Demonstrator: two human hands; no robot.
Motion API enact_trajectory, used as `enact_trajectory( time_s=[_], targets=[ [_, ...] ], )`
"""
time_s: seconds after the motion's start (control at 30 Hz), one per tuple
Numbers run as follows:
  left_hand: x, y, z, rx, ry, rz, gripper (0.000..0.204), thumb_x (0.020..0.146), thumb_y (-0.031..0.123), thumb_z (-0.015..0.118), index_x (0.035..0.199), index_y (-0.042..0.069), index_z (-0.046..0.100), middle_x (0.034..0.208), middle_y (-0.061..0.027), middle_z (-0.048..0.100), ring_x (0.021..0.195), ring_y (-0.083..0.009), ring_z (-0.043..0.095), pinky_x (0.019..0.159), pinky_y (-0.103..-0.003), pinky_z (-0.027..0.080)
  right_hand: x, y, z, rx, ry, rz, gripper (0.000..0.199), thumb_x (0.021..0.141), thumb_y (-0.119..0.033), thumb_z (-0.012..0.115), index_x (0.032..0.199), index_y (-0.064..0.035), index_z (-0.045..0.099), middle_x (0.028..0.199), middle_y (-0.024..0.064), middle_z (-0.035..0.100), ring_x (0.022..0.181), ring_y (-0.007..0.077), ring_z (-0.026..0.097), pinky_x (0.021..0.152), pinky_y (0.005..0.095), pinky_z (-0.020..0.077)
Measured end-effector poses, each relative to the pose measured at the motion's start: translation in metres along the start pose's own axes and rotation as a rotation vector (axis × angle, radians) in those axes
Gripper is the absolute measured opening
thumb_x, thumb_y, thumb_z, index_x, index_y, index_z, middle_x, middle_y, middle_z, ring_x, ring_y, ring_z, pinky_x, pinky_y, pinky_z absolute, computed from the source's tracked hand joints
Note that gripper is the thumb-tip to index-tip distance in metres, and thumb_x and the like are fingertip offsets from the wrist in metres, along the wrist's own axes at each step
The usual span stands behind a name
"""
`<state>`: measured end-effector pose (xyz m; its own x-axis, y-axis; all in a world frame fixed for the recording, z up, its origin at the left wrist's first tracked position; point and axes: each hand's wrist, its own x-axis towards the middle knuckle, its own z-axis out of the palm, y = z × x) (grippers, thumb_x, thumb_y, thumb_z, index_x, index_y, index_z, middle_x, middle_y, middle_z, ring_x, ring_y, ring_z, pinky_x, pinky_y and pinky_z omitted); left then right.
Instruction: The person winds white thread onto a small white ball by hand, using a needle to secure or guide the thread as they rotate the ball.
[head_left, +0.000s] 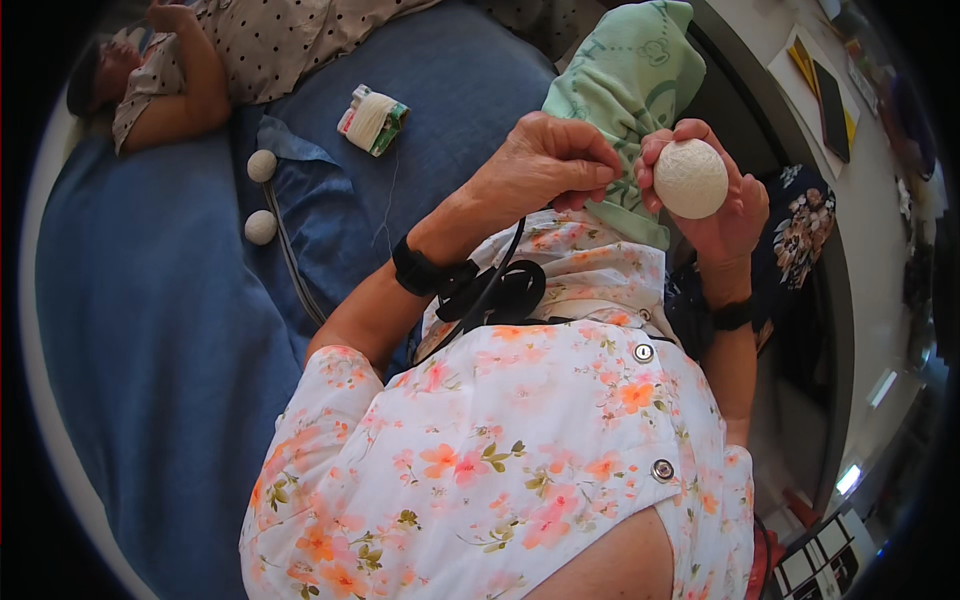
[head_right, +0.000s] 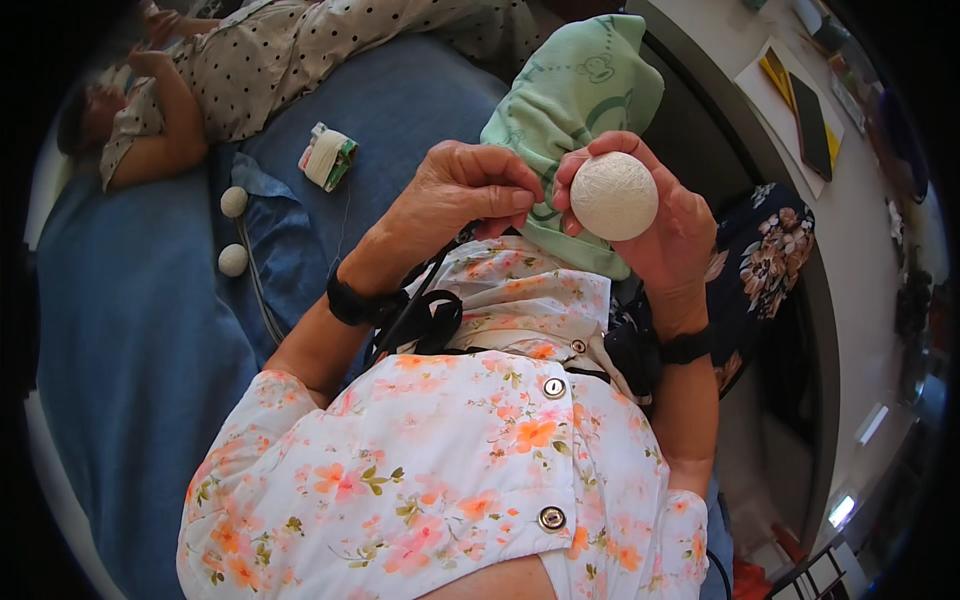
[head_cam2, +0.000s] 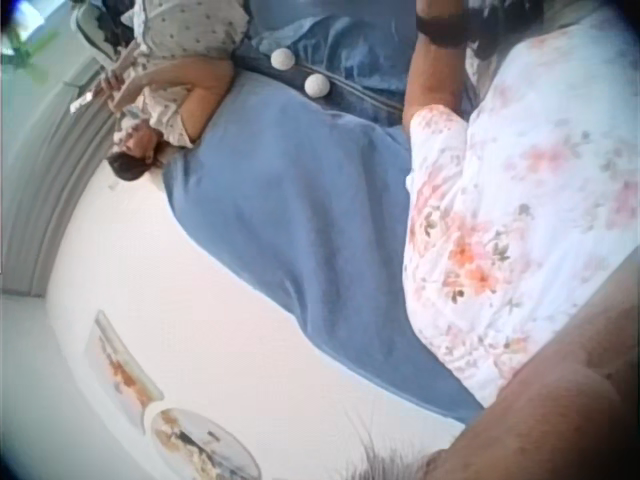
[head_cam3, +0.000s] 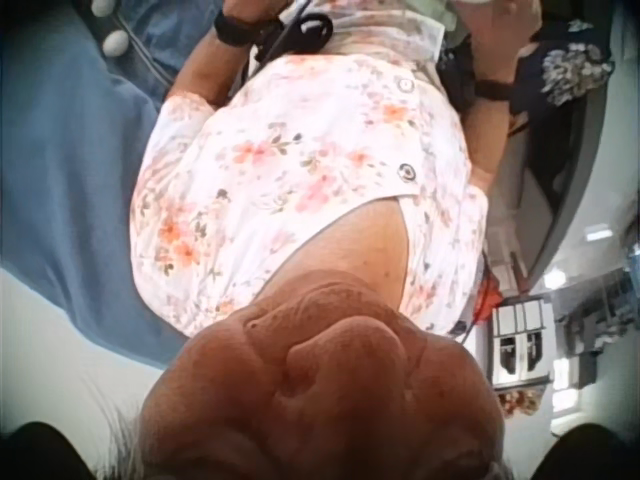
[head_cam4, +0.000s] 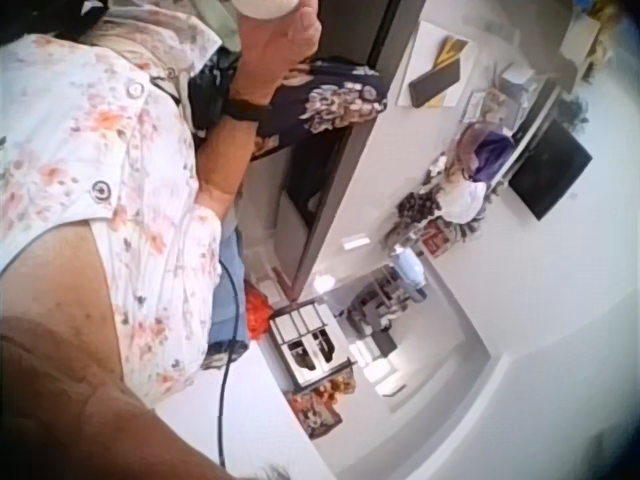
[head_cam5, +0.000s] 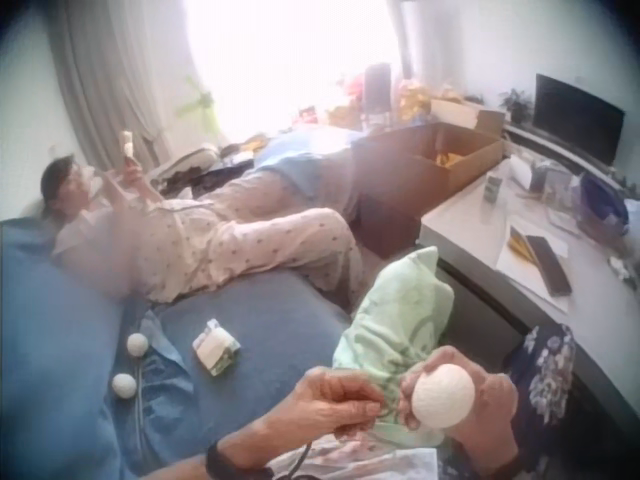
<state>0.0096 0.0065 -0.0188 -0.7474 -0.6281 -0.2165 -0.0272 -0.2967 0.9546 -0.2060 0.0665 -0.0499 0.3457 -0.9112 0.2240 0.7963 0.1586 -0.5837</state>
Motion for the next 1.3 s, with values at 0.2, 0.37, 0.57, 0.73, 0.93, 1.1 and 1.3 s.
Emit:
enact_trajectory(
  time_s=[0.2, 0.37, 0.57, 0.73, 0.93, 1.1, 1.3],
  targets=[
    [-0.001, 0.001, -0.003, -0.008, 0.001, -0.014, 0.011, 0.086, 0.005, 0.062, 0.095, -0.002, 0.065, 0.073, -0.002, 0.062, 0.06, -0.0042, 0.053, 0.05, -0.017, 0.041, -0.001, -0.002, -0.004, -0.074, 0.1, -0.037, 0.053, 0.079, -0.035, 0.061, 0.116, 0.0007, 0.046, 0.109, 0.0229, 0.053, 0.097, 0.0302, 0.059, 0.078, 0.0377, 0.0526],
    [0.012, -0.004, 0.014, -0.091, 0.048, 0.185, 0.027, 0.086, 0.004, 0.061, 0.111, -0.004, 0.057, 0.088, -0.0061, 0.064, 0.073, -0.0085, 0.06, 0.059, -0.019, 0.048, 0.0, -0.002, -0.005, -0.111, 0.099, -0.026, 0.048, 0.078, -0.03, 0.061, 0.113, 0.0011, 0.048, 0.109, 0.0234, 0.053, 0.096, 0.03, 0.06, 0.078, 0.0371, 0.0531],
    [0.018, 0.0, 0.017, -0.06, -0.033, -0.056, 0.025, 0.085, 0.006, 0.064, 0.109, -0.003, 0.059, 0.078, -0.0047, 0.065, 0.062, -0.0075, 0.059, 0.053, -0.019, 0.048, -0.003, -0.006, -0.006, -0.145, 0.091, -0.04, 0.048, 0.076, -0.028, 0.059, 0.113, 0.0012, 0.049, 0.115, 0.025, 0.053, 0.097, 0.0306, 0.06, 0.079, 0.0369, 0.053],
    [0.017, -0.008, 0.007, -0.079, 0.016, 0.012, 0.011, 0.088, 0.007, 0.062, 0.091, -0.003, 0.065, 0.068, -0.0041, 0.063, 0.051, -0.0047, 0.055, 0.043, -0.017, 0.042, -0.004, -0.008, -0.012, -0.082, 0.156, -0.104, 0.047, 0.077, -0.027, 0.057, 0.113, 0.002, 0.049, 0.118, 0.0253, 0.051, 0.1, 0.0311, 0.059, 0.083, 0.0392, 0.0513],
    [0.015, -0.004, 0.005, -0.103, 0.061, -0.032, 0.013, 0.089, 0.008, 0.061, 0.092, -0.004, 0.066, 0.067, -0.0053, 0.063, 0.049, -0.0054, 0.054, 0.043, -0.017, 0.042, -0.007, -0.008, -0.019, 0.065, 0.19, -0.135, 0.046, 0.078, -0.026, 0.057, 0.114, 0.0026, 0.05, 0.118, 0.0257, 0.052, 0.107, 0.0331, 0.055, 0.094, 0.0419, 0.0471],
    [0.014, -0.004, 0.006, -0.092, 0.085, -0.046, 0.013, 0.089, 0.007, 0.06, 0.09, -0.004, 0.066, 0.065, -0.0059, 0.062, 0.046, -0.0052, 0.052, 0.041, -0.017, 0.039, -0.001, -0.004, -0.013, 0.125, 0.174, -0.183, 0.043, 0.078, -0.022, 0.058, 0.113, 0.0016, 0.052, 0.118, 0.0253, 0.054, 0.118, 0.0381, 0.048, 0.105, 0.049, 0.0362],
    [0.013, -0.003, 0.004, -0.078, 0.086, -0.063, 0.012, 0.088, 0.007, 0.061, 0.089, -0.004, 0.066, 0.063, -0.0053, 0.062, 0.045, -0.0045, 0.05, 0.04, -0.017, 0.036, -0.001, 0.0, -0.02, 0.163, 0.108, -0.201, 0.038, 0.077, -0.025, 0.059, 0.106, -0.0006, 0.055, 0.108, 0.0205, 0.058, 0.115, 0.0405, 0.05, 0.107, 0.0552, 0.0295]
  ],
)
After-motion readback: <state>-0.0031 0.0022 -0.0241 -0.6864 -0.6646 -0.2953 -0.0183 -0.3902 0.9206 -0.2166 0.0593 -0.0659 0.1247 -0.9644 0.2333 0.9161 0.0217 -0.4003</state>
